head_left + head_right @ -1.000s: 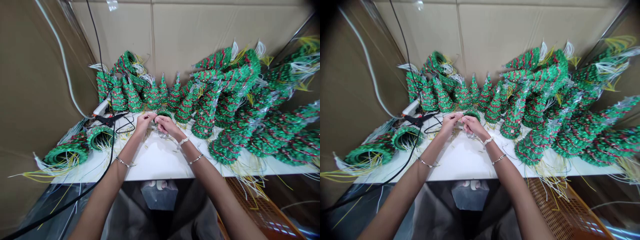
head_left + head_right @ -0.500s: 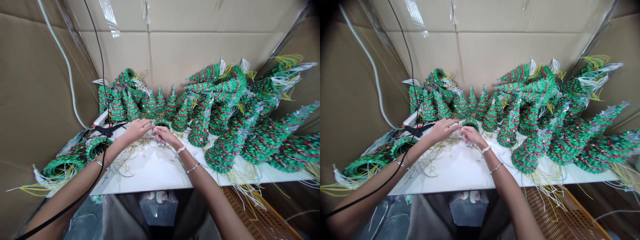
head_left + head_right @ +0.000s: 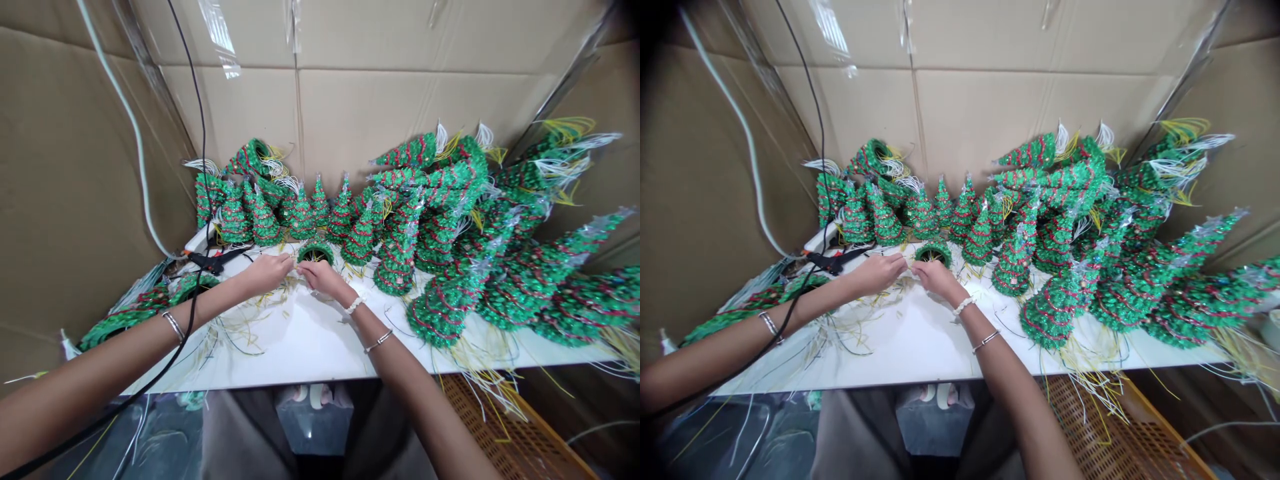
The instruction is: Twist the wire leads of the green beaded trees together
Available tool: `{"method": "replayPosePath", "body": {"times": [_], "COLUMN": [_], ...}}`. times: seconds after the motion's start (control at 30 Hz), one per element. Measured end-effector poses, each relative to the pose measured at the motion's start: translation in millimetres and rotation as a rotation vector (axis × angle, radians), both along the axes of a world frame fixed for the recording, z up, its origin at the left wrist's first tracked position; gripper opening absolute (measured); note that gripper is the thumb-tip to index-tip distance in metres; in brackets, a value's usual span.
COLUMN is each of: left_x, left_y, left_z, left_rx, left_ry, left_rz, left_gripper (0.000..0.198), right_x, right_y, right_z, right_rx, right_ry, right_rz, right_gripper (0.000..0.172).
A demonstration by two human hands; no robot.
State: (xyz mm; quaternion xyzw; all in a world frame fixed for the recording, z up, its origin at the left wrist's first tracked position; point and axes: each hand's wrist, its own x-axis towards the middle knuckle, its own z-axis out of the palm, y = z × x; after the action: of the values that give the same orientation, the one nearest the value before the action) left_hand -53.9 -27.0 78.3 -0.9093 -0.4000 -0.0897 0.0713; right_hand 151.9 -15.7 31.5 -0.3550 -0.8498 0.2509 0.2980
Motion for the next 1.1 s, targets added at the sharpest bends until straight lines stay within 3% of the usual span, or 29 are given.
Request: {"method": "replayPosePath", "body": {"times": [0.1,0.3,0.4,0.47,0.57,0.73,0.83,0.97,1.03,1.1], "left_x": [1,-3,-9,-11,-12,-16,-22,-27,-24,-18], "left_y": [-3,2,1,-1,-5,-17,-19,-17,-17,-19], "left_z": [-7.2,-23.6,-26.7,-26.1,-21.8,-11.4,-10.6,-13.7,-14.9,-17.4], "left_rx": [-0.219,-1.055,-1.311,-1.386,-1.203,-0.237,0.11,0.246,0.185,0.026], "left_ry": [-0.29,-0.913,-1.043,-1.053,-0.968,-0.39,-0.035,0.11,0.003,-0.251], "left_rz": [0.11,0.421,0.448,0.439,0.393,0.124,-0.035,-0.109,-0.084,0.009], "left_gripper": [0.019,0.016,0.017,0.019,0.023,0.02,0.012,0.018,0.017,0.02], "right_x": [-4,-9,-12,-13,-13,-11,-11,-11,-11,-10], "right_y": [-2,-1,0,1,1,2,2,2,3,3], "right_z": [-4.8,-15.3,-17.4,-18.4,-20.8,-26.9,-28.8,-28.0,-26.8,-25.7], "right_rx": [0.136,0.277,0.315,0.321,0.301,0.277,0.278,0.266,0.263,0.267], "right_ry": [-0.177,-0.378,-0.392,-0.401,-0.378,-0.287,-0.253,-0.228,-0.223,-0.224], "right_rz": [-0.06,-0.034,-0.012,-0.007,-0.02,-0.062,-0.071,-0.065,-0.065,-0.065], "right_gripper": [0.025,0.028,0.024,0.022,0.024,0.028,0.03,0.03,0.03,0.03]}}
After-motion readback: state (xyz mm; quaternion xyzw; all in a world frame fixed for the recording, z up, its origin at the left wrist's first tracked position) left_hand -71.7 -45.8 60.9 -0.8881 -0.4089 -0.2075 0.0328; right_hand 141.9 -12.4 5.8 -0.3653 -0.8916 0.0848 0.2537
